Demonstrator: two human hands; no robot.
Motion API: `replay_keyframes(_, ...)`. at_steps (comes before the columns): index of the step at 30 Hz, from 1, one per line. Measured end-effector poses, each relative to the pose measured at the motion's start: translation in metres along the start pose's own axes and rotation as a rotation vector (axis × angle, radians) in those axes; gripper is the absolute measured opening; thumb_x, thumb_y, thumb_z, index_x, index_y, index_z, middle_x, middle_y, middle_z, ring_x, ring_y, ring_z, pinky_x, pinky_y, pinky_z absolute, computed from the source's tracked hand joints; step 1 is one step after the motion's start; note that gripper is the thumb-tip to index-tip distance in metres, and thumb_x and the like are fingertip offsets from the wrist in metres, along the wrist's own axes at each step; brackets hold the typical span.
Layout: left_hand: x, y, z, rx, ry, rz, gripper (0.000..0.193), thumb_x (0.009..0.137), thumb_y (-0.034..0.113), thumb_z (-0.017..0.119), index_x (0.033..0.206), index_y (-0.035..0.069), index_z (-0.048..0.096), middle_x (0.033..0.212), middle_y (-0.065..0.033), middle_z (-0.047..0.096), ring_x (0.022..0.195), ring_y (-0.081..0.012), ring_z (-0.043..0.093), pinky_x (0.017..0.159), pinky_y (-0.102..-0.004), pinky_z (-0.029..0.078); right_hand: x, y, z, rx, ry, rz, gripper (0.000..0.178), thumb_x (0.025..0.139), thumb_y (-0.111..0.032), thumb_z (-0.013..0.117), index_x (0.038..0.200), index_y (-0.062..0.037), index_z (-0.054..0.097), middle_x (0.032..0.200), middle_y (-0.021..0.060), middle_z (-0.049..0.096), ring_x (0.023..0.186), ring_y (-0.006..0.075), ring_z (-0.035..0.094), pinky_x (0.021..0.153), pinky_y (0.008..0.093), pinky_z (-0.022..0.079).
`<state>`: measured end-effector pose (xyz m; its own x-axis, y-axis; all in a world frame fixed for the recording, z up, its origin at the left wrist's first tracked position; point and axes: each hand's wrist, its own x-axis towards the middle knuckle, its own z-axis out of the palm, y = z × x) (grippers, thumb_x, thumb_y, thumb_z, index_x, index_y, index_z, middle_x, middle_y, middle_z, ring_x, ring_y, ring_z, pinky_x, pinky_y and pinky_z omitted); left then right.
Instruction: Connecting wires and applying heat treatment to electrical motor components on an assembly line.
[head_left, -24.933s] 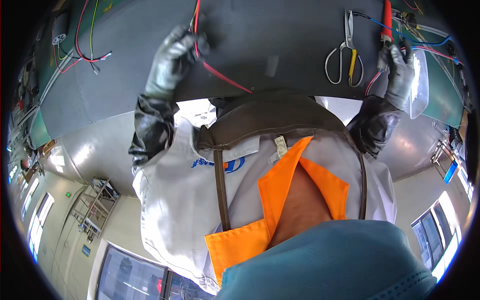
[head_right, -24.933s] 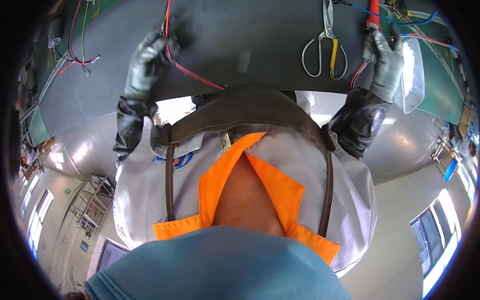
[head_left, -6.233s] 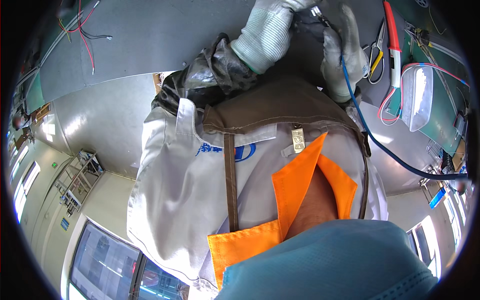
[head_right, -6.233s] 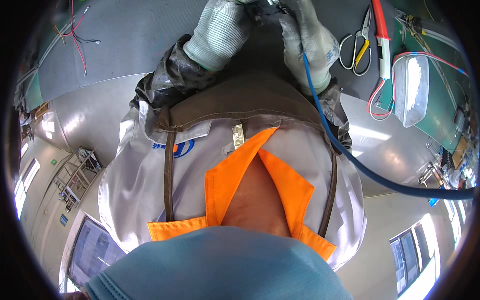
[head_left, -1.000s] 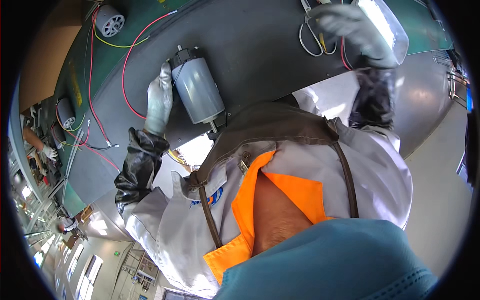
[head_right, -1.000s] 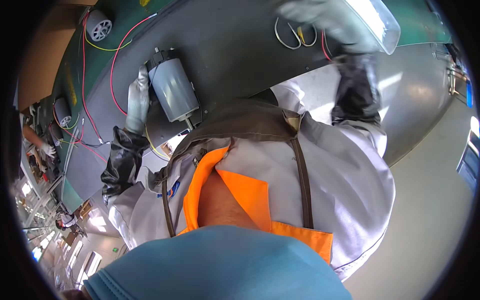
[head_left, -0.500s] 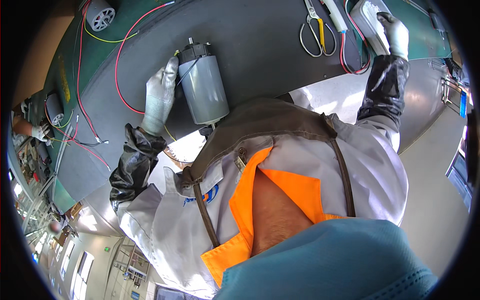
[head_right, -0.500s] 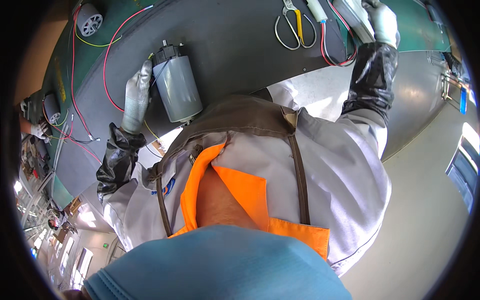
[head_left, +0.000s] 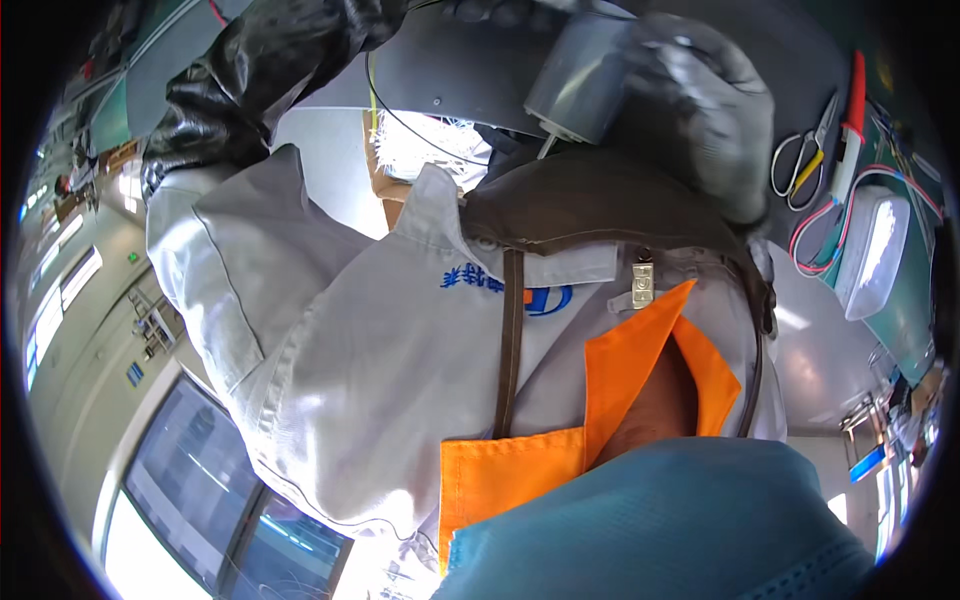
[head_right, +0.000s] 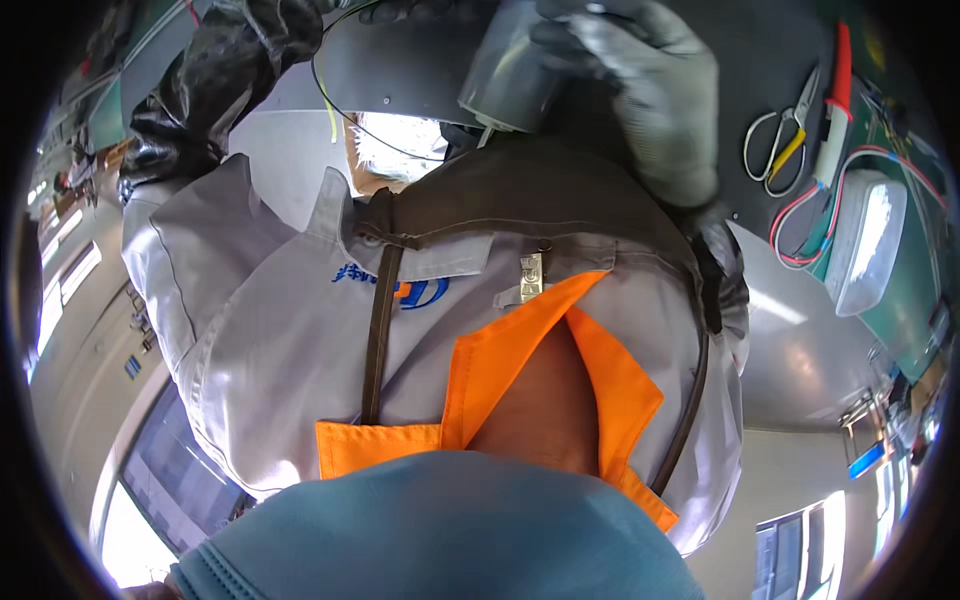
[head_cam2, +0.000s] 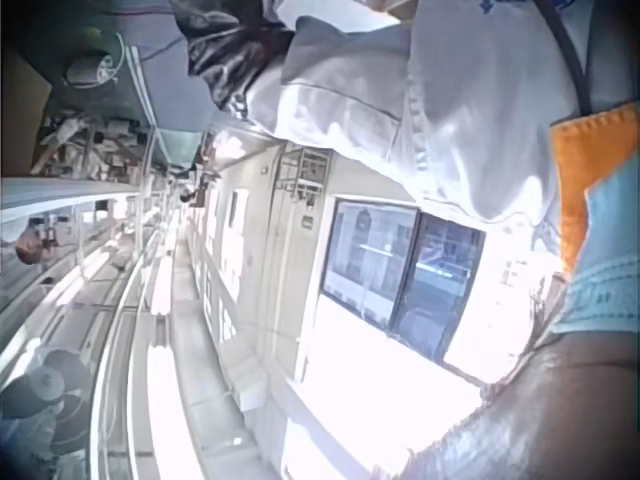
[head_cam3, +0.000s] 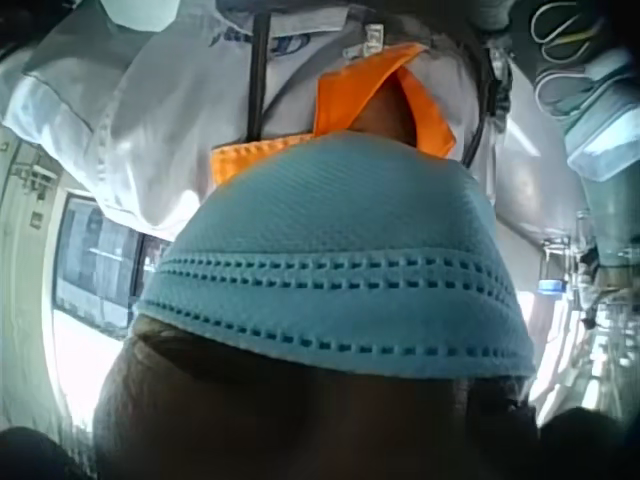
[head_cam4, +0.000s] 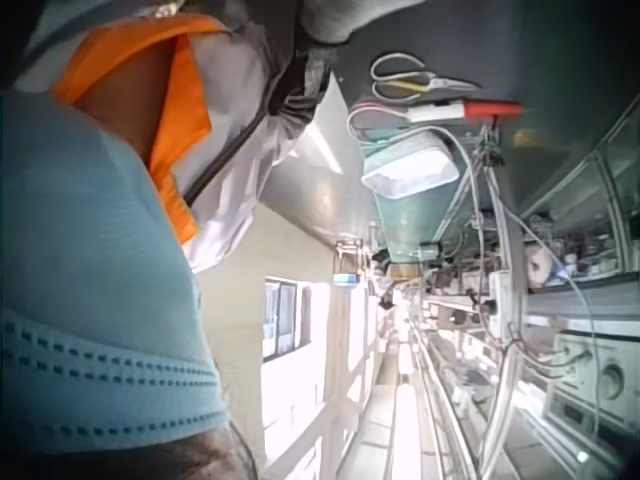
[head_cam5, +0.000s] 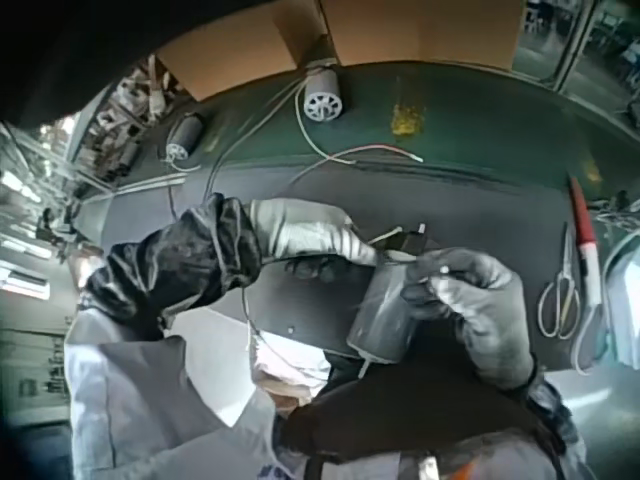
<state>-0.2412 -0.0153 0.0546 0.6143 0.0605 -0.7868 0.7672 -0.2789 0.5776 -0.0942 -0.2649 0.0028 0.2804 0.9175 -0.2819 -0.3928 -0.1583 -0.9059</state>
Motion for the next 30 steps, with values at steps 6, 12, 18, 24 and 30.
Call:
replay_keyframes(6,-0.026,-0.008,0.010,-0.051,-0.003,0.185,0.053,0.106,0.054,0.048,0.108,0.007,0.071,0.072,-0.0026,0.062,0.058,-0.0111,0.056,0.054,-0.0282,0.046,0.023,0.001,0.039,-1.148,0.213,-0.963,0.024,0.087,-0.004,0.071,0.111,-0.0034,0.072,0.109,0.0143,0.073,0.091,0.0293,0.073,0.080,0.0376,0.059)
replay_keyframes(12,0.007,-0.049,0.050,-0.426,0.317,0.274,0.040,0.106,0.037,0.044,0.102,0.005,0.068,0.075,-0.0031,0.064,0.063,-0.0137,0.059,0.057,-0.0301,0.047,0.031,-0.001,0.045,-1.274,0.156,-0.961,0.024,0.087,-0.006,0.071,0.110,-0.0058,0.073,0.108,0.0144,0.073,0.096,0.0343,0.071,0.083,0.0424,0.058)
replay_keyframes(18,0.053,-0.047,0.090,-0.794,0.572,0.768,0.015,0.098,0.004,0.052,0.091,0.002,0.065,0.074,0.0021,0.061,0.061,-0.0047,0.054,0.054,-0.0221,0.043,0.035,-0.010,0.030,-0.183,0.217,-0.234,0.018,0.095,-0.002,0.067,0.112,0.0025,0.071,0.099,0.0111,0.076,0.081,0.0191,0.074,0.066,0.0299,0.059)
replay_keyframes(24,0.069,-0.025,0.103,-1.151,0.540,0.640,0.008,0.092,-0.006,0.069,0.099,-0.005,0.068,0.087,0.0021,0.066,0.074,-0.0034,0.057,0.066,-0.0186,0.047,0.032,-0.015,0.012,0.013,0.292,-0.190,0.027,0.097,0.000,0.064,0.124,0.0039,0.065,0.096,0.0119,0.074,0.067,0.0133,0.069,0.054,0.0237,0.054)
replay_keyframes(30,0.060,-0.009,0.112,-1.137,0.515,0.692,0.012,0.091,-0.011,0.066,0.101,-0.005,0.069,0.087,0.0002,0.065,0.076,-0.0041,0.057,0.069,-0.0184,0.047,0.036,-0.006,-0.005,0.104,0.311,-0.207,0.046,0.095,-0.002,0.067,0.139,0.0025,0.055,0.095,0.0110,0.074,0.064,0.0125,0.067,0.053,0.0239,0.052)
